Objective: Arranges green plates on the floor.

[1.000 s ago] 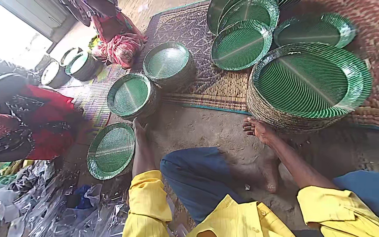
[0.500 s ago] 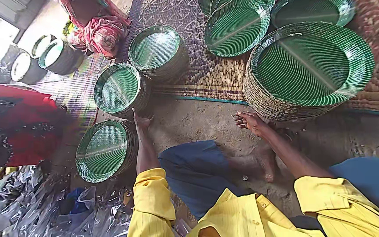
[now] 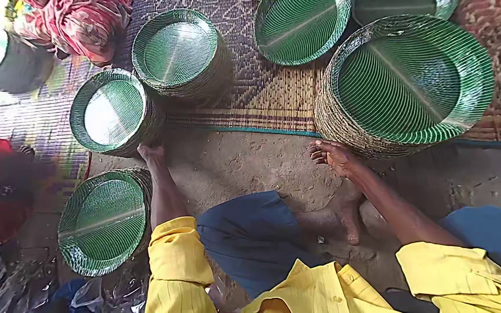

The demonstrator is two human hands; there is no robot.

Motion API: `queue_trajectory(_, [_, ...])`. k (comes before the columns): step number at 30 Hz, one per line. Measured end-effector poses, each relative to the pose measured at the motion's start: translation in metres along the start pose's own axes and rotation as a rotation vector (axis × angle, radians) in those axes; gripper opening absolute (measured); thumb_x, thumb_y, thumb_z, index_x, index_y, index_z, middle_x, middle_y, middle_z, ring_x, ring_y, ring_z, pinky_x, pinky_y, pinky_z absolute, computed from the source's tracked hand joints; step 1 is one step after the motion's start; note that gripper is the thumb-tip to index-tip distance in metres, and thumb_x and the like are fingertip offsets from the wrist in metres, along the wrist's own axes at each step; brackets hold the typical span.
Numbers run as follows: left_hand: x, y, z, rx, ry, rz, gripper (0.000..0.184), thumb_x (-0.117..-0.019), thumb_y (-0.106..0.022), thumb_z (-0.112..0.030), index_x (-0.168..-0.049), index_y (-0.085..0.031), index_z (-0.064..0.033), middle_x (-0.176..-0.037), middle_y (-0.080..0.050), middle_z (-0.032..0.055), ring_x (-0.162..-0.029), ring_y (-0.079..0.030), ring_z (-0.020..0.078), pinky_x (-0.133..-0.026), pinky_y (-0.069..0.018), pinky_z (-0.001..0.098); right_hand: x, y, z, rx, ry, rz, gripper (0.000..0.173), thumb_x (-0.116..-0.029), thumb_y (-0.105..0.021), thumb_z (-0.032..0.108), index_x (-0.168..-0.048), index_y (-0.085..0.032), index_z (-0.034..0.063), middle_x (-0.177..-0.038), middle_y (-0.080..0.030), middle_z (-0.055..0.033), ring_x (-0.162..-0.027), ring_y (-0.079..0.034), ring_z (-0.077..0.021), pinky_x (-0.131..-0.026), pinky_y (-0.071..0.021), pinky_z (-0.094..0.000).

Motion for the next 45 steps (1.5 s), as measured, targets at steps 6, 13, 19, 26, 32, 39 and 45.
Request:
queue_trajectory(6, [-0.062, -0.014, -0.039, 0.054, -0.139, 0.070, 0.053, -0.1116, -0.020, -0.041, -0.153, -0.032, -0.0118, -0.153, -0.046, 0.0110, -0.140, -0.048, 0.0245, -0.111, -0.0432, 0.0521, -0.003, 0.002, 0.003, -0.007, -0.028, -0.031, 0.028, -0.1114, -0.044, 0.019, -0.122, -0.063, 0.0010, -0.090, -0.071, -0.0044, -0.073, -0.069, -0.0130, -0.067, -0.0581, -0.0274])
queue_trajectory(13, [-0.022, -0.021, -0.002, -0.056, -0.157, 0.041, 0.036, -0.1106, -0.030, -0.031, -0.132, -0.049, -0.0095, -0.123, -0.065, 0.0088, -0.110, -0.066, 0.0232, -0.094, -0.0537, 0.0461, -0.007, -0.022, 0.020, 0.034, -0.038, -0.029, 0.027, -0.1106, -0.047, 0.019, -0.123, -0.063, 0.0003, -0.091, -0.071, -0.0061, -0.072, -0.068, -0.0129, -0.066, -0.0566, -0.0268])
queue_trajectory(19, [0.115, -0.050, 0.049, -0.021, -0.026, 0.171, 0.040, -0.1094, -0.027, -0.027, -0.133, -0.052, -0.0068, -0.116, -0.068, 0.0066, -0.106, -0.067, 0.0191, -0.093, -0.0533, 0.0409, 0.021, -0.056, 0.042, 0.102, 0.073, 0.135, 0.025, -0.1108, -0.046, 0.016, -0.120, -0.062, -0.0007, -0.091, -0.070, -0.0050, -0.073, -0.068, -0.0111, -0.068, -0.0565, -0.0253])
queue_trajectory(26, [0.258, -0.046, 0.095, -0.702, -0.144, 0.665, 0.035, -0.1072, -0.042, -0.009, -0.132, -0.058, 0.0097, -0.117, -0.069, 0.0214, -0.105, -0.067, 0.0219, -0.096, -0.0528, 0.0385, 0.056, -0.040, 0.111, 0.146, 0.431, 0.208, 0.026, -0.1104, -0.046, 0.018, -0.123, -0.062, 0.0019, -0.093, -0.070, -0.0043, -0.075, -0.067, -0.0111, -0.069, -0.0569, -0.0284])
queue_trajectory(32, [0.268, 0.004, 0.119, -1.409, -0.384, 0.848, 0.040, -0.1051, -0.045, -0.017, -0.134, -0.063, 0.0038, -0.126, -0.069, 0.0235, -0.119, -0.066, 0.0345, -0.107, -0.0487, 0.0494, 0.072, 0.007, 0.199, -0.097, 0.572, 0.032, 0.025, -0.1102, -0.043, 0.025, -0.116, -0.063, 0.0100, -0.088, -0.069, 0.0028, -0.074, -0.067, -0.0092, -0.068, -0.0572, -0.0279])
queue_trajectory(39, [0.289, -0.003, 0.119, -1.477, -0.433, 0.843, 0.038, -0.1053, -0.045, -0.014, -0.132, -0.064, 0.0057, -0.125, -0.068, 0.0247, -0.119, -0.065, 0.0356, -0.108, -0.0475, 0.0500, 0.058, 0.041, 0.229, 0.179, 0.535, -0.120, 0.029, -0.1076, -0.054, 0.022, -0.129, -0.062, 0.0031, -0.098, -0.069, -0.0080, -0.076, -0.063, -0.0132, -0.069, -0.0539, -0.0315])
queue_trajectory(45, [0.299, -0.002, 0.133, -1.641, -0.407, 0.933, 0.039, -0.1047, -0.047, -0.015, -0.134, -0.062, 0.0051, -0.133, -0.064, 0.0250, -0.129, -0.060, 0.0351, -0.114, -0.0435, 0.0481, 0.032, 0.079, 0.203, 0.680, 0.478, 0.014, 0.035, -0.1065, -0.059, 0.023, -0.129, -0.062, -0.0031, -0.119, -0.065, -0.0249, -0.098, -0.065, -0.0338, -0.090, -0.0514, -0.0535])
Point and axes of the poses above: each hand's wrist, its own x-axis away from the middle knuckle, its own y-axis out of the back of the hand, z = x × y, the point moved 3 cm from there along -x, towards the middle knuckle
